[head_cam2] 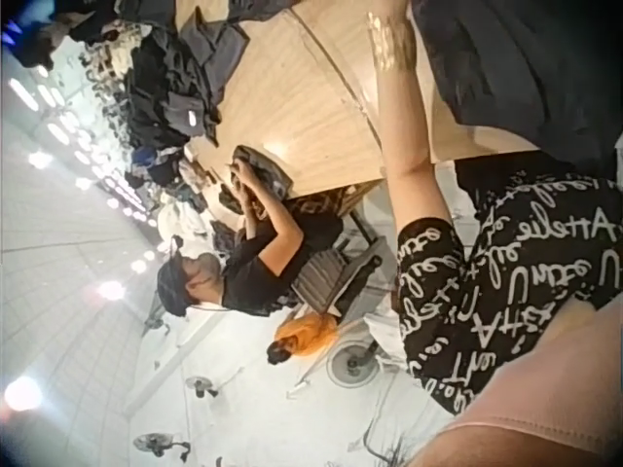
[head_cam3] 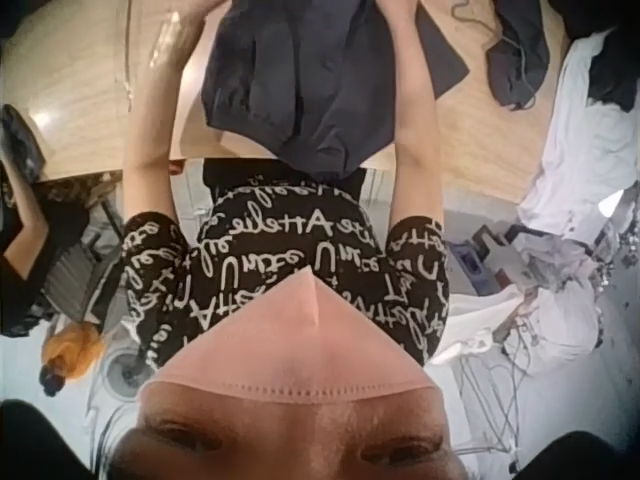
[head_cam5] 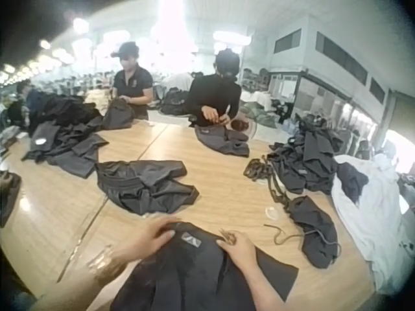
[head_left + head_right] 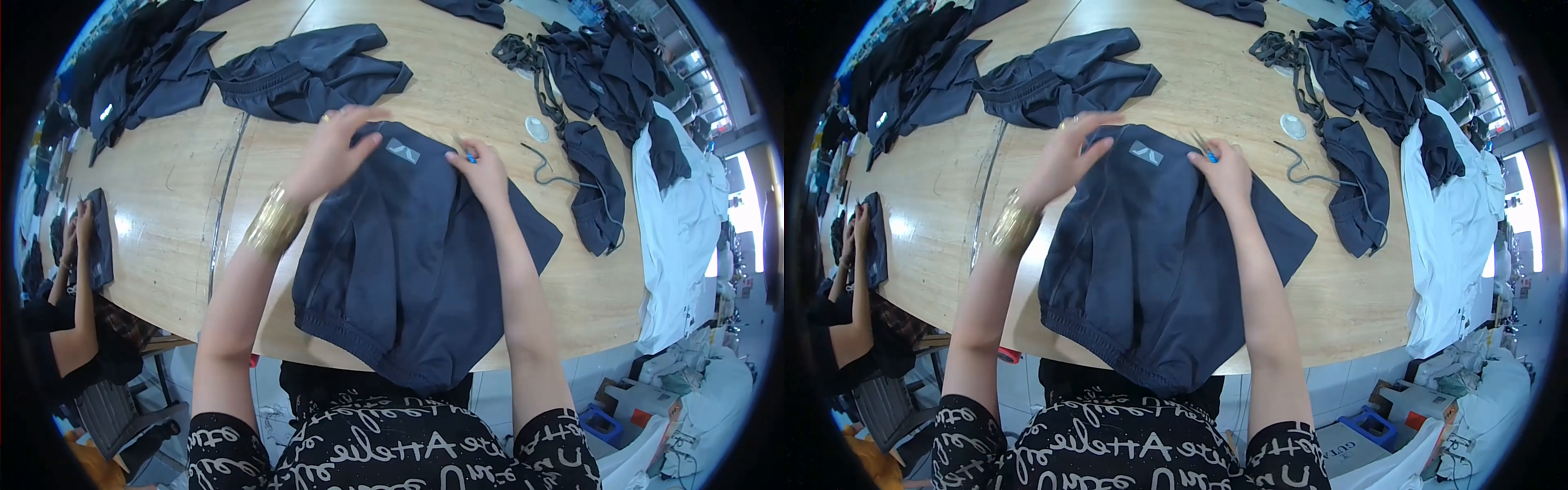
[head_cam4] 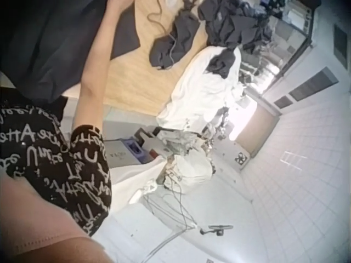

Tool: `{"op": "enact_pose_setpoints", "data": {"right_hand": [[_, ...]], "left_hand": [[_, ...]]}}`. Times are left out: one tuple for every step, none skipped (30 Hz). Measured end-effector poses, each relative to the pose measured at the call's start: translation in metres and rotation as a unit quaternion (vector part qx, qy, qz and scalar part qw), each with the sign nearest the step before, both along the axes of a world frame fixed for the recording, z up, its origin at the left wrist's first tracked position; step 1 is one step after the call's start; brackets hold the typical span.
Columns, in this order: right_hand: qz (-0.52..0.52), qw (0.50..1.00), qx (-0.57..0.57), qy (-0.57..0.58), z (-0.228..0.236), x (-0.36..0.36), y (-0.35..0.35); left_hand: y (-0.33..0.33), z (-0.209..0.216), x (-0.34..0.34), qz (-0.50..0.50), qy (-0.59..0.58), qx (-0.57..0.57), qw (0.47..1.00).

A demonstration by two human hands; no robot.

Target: Use thread nippers to trim excess threads from a pair of manufactured shorts.

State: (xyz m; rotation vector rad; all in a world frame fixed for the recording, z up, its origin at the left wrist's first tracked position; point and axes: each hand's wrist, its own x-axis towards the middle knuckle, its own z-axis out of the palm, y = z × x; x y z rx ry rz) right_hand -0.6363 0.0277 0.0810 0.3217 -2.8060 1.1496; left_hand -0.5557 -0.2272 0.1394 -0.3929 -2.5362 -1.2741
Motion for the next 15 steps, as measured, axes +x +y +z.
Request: {"op": "enact_pose_setpoints", "data": {"right_hand": [[0.006,0.994,0.102,-0.038,-0.001,-0.005,-0.006],[0.008,0.995,0.097,-0.036,0.001,-0.003,-0.012],[0.041,0.998,0.053,0.004,0.003,0.005,-0.017],[0.073,0.996,0.011,0.043,0.010,0.015,-0.018],[0.090,0.994,-0.013,0.056,0.018,0.028,-0.013],[0.105,0.991,-0.036,0.068,0.034,0.048,-0.007],[0.125,0.986,-0.059,0.090,0.047,0.066,-0.002],[0.135,0.982,-0.077,0.108,0.055,0.083,0.011],[0.144,0.981,-0.067,0.107,0.061,0.099,0.023],[0.160,0.980,-0.063,0.102,0.063,0.116,0.031],[0.157,0.981,-0.064,0.093,0.059,0.130,0.037],[0.153,0.987,-0.023,0.052,0.056,0.143,0.043],[0.149,0.989,0.016,0.012,0.052,0.152,0.048],[0.143,0.989,0.027,-0.024,0.044,0.159,0.053],[0.143,0.989,0.027,-0.028,0.040,0.162,0.054]], "left_hand": [[-0.005,-0.012,-0.018,0.091,0.085,-0.123,0.985],[-0.009,-0.025,-0.021,0.092,0.088,-0.128,0.984],[-0.014,-0.036,-0.022,0.124,0.012,-0.209,0.970],[-0.014,-0.038,-0.023,0.153,-0.064,-0.284,0.944],[-0.020,-0.041,-0.018,0.154,-0.063,-0.285,0.944],[-0.023,-0.037,-0.005,0.086,-0.005,-0.271,0.959],[-0.027,-0.031,0.012,0.018,0.052,-0.255,0.965],[-0.019,-0.027,0.029,0.031,0.062,-0.205,0.976],[-0.014,-0.021,0.051,0.046,0.069,-0.156,0.984],[-0.018,-0.019,0.076,0.038,0.084,-0.176,0.980],[-0.020,-0.018,0.097,0.029,0.099,-0.193,0.976],[-0.015,-0.017,0.112,0.025,0.091,-0.190,0.977],[-0.011,-0.016,0.122,0.014,0.055,-0.209,0.976],[-0.006,-0.017,0.132,0.004,0.020,-0.228,0.974],[-0.002,-0.020,0.140,0.002,0.016,-0.227,0.974]]}}
